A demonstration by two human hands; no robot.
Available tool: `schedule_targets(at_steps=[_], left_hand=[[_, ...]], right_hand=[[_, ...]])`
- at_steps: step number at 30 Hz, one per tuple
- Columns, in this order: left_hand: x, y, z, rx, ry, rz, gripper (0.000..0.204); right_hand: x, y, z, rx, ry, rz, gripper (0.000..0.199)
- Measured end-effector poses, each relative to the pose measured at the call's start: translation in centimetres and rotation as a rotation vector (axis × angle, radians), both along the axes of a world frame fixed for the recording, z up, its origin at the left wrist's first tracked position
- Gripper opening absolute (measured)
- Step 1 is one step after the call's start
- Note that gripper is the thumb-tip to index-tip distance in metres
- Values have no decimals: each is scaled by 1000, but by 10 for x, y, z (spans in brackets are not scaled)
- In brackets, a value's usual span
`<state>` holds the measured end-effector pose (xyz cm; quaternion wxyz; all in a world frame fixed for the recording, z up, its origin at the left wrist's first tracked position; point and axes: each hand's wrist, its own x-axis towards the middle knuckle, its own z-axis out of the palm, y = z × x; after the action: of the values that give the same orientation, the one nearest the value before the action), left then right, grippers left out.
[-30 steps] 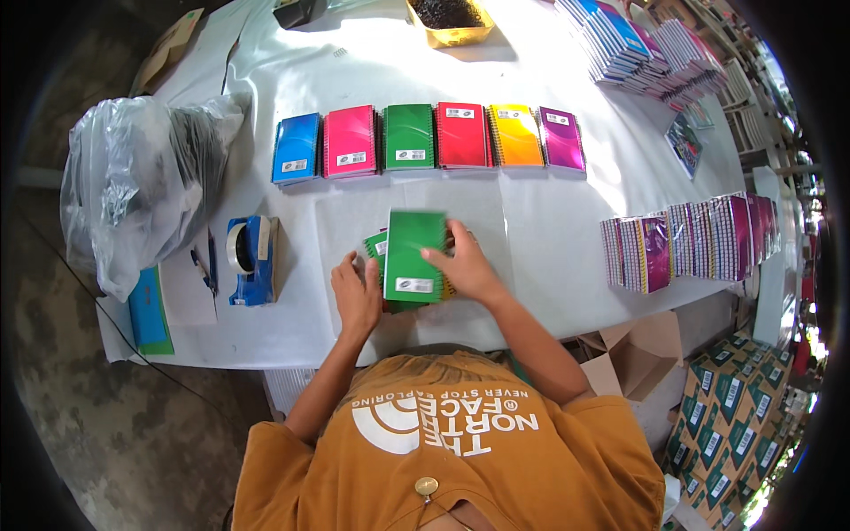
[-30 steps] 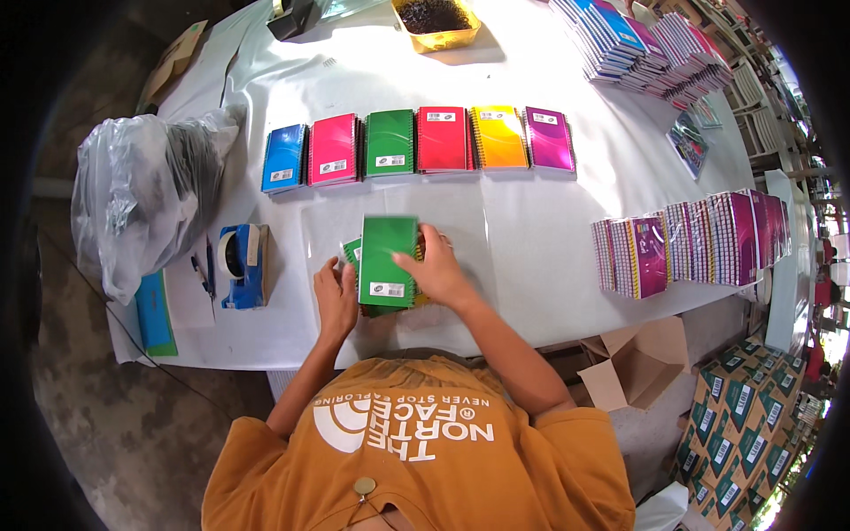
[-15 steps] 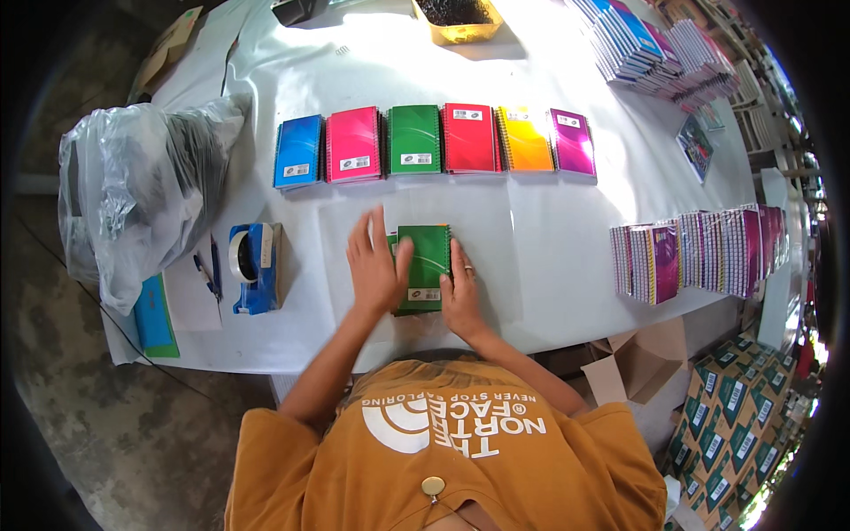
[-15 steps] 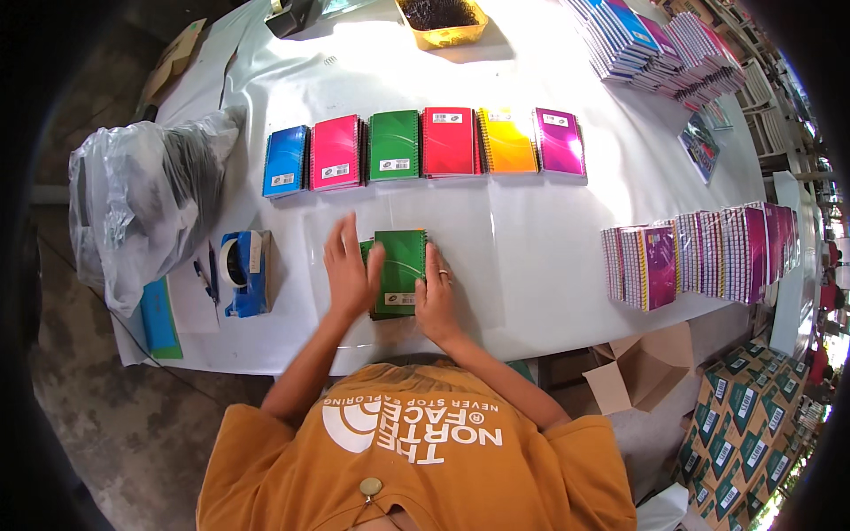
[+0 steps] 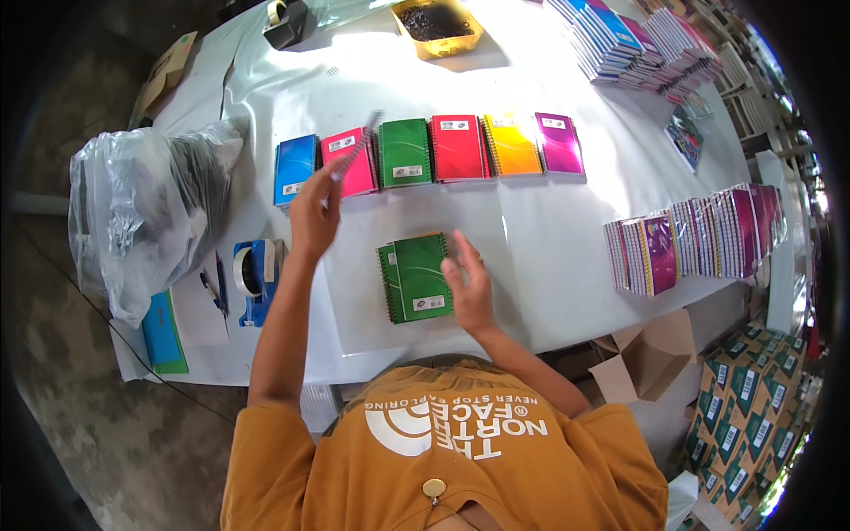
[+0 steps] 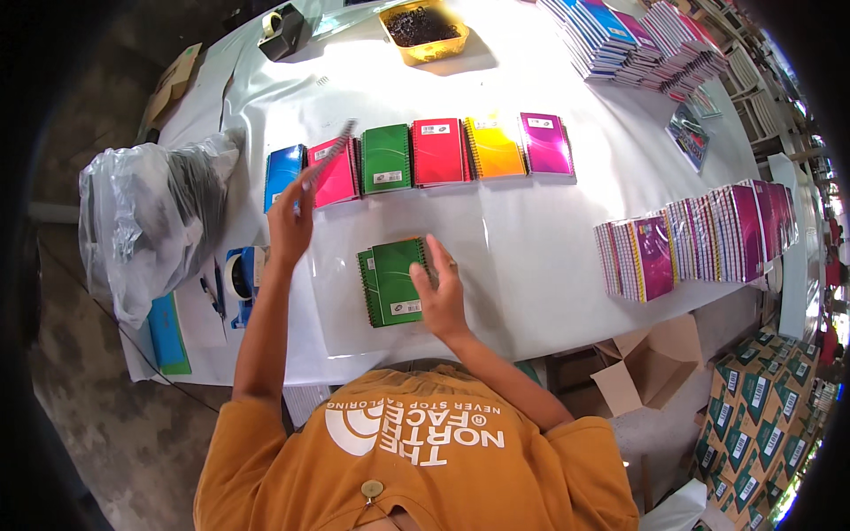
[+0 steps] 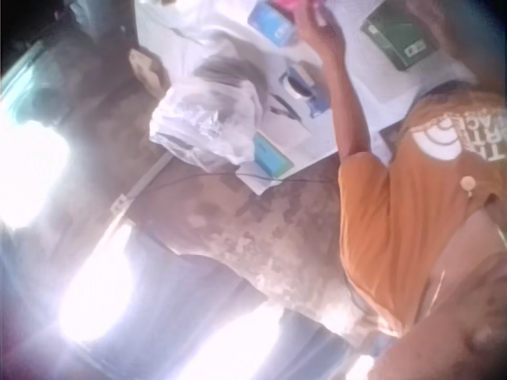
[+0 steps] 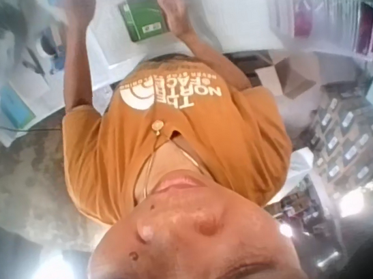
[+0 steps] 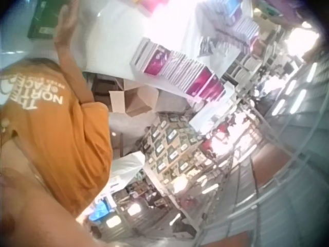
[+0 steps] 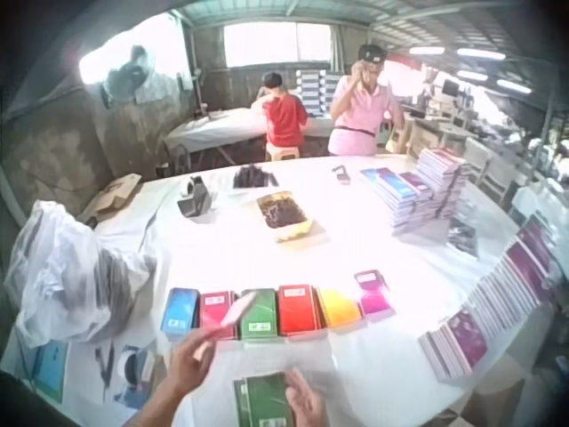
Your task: The person gathers small colorful notebooks from a table, stacks them, and places a stack into a clear plastic bag. The person then seals the bag using adhesive tape from a dispenser and places the packaged notebooks aside.
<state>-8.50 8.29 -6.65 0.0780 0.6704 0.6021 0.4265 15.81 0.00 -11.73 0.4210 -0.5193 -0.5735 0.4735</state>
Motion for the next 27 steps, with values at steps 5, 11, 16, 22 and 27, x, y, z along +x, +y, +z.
schedule_targets(at_steps=[5, 11, 16, 22, 27], left_hand=[[59, -73, 22, -83, -630, -476, 22], [40, -74, -42, -320, -451, -262, 25], [47, -88, -105, -443, -598, 185, 41], [77, -110, -86, -453, -518, 89, 60], [90, -118, -73, -490, -592, 88, 69]], right_hand=[[13, 30, 49, -178, 883, 84, 67], [10, 3, 19, 296, 50, 243, 43], [5, -19, -45, 491, -273, 299, 39], [-1, -19, -30, 311, -199, 34, 55], [-2, -16, -43, 135, -53, 63, 60]])
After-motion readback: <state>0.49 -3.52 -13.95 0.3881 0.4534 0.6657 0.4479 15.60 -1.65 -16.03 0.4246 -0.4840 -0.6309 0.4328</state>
